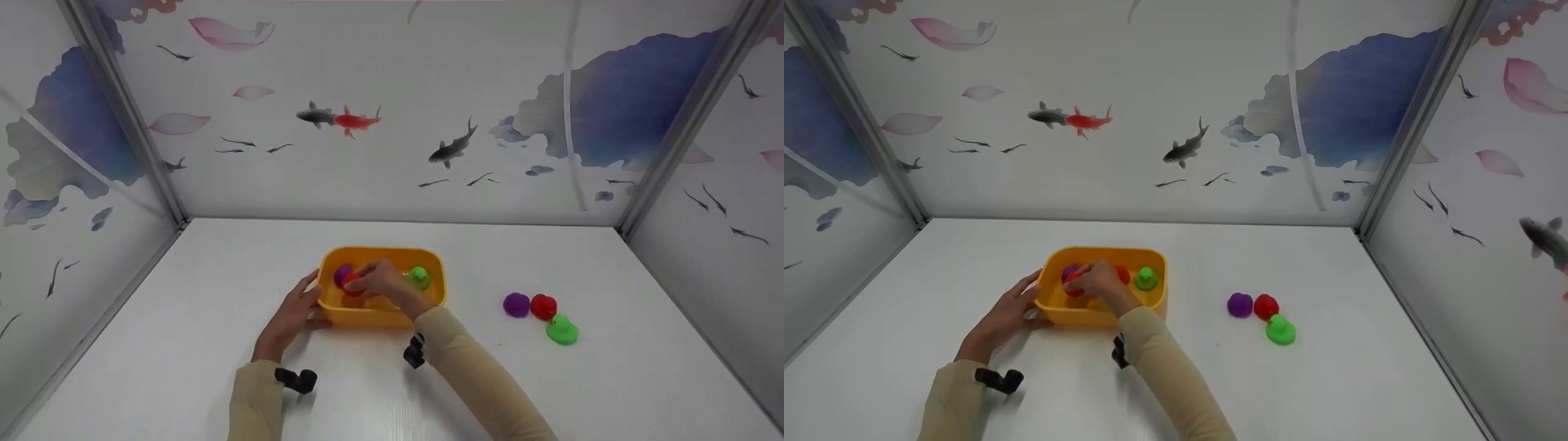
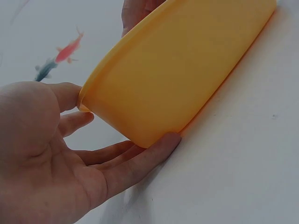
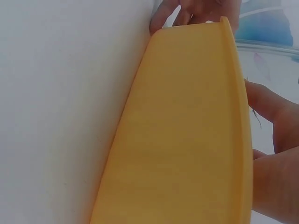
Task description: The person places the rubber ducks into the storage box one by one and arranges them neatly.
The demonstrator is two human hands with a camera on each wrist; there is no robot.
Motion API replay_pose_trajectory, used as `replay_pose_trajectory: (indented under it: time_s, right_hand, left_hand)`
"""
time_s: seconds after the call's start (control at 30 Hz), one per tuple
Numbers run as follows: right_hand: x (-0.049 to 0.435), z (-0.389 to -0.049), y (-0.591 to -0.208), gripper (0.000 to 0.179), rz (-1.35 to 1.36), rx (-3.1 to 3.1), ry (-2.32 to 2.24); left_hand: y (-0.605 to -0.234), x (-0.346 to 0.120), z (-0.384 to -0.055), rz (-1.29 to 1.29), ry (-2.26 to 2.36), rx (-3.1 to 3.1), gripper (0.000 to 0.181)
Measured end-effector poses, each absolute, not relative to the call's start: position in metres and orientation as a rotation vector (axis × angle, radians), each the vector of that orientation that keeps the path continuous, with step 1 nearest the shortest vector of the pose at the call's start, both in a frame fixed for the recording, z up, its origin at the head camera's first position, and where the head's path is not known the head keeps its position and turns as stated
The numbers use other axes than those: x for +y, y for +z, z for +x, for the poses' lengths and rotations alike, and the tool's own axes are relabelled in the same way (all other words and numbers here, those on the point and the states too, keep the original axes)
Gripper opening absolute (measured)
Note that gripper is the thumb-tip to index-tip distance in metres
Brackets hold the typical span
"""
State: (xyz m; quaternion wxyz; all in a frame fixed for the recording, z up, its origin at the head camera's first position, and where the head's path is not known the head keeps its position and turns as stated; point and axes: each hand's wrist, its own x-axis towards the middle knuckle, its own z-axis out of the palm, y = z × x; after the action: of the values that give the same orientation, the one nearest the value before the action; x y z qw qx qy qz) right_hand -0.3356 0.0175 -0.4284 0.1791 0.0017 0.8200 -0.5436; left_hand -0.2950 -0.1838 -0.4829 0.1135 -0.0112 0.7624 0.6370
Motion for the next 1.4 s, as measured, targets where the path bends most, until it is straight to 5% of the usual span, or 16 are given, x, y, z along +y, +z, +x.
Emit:
replay_pose_trajectory:
  time_s: [0.43,0.97,1.4]
  right_hand:
    - [-0.002,-0.327,-0.421,0.013,0.009,2.376,-1.402]
    - [-0.018,-0.332,-0.436,0.028,0.009,2.476,-1.318]
    - [-0.006,-0.326,-0.430,0.020,-0.134,2.491,-1.293]
  left_hand:
    - [-0.481,-0.182,-0.292,-0.037,1.861,2.238,0.058]
    - [-0.480,-0.184,-0.293,-0.067,1.839,2.257,0.058]
    - [-0.482,-0.183,-0.294,-0.054,1.838,2.259,0.058]
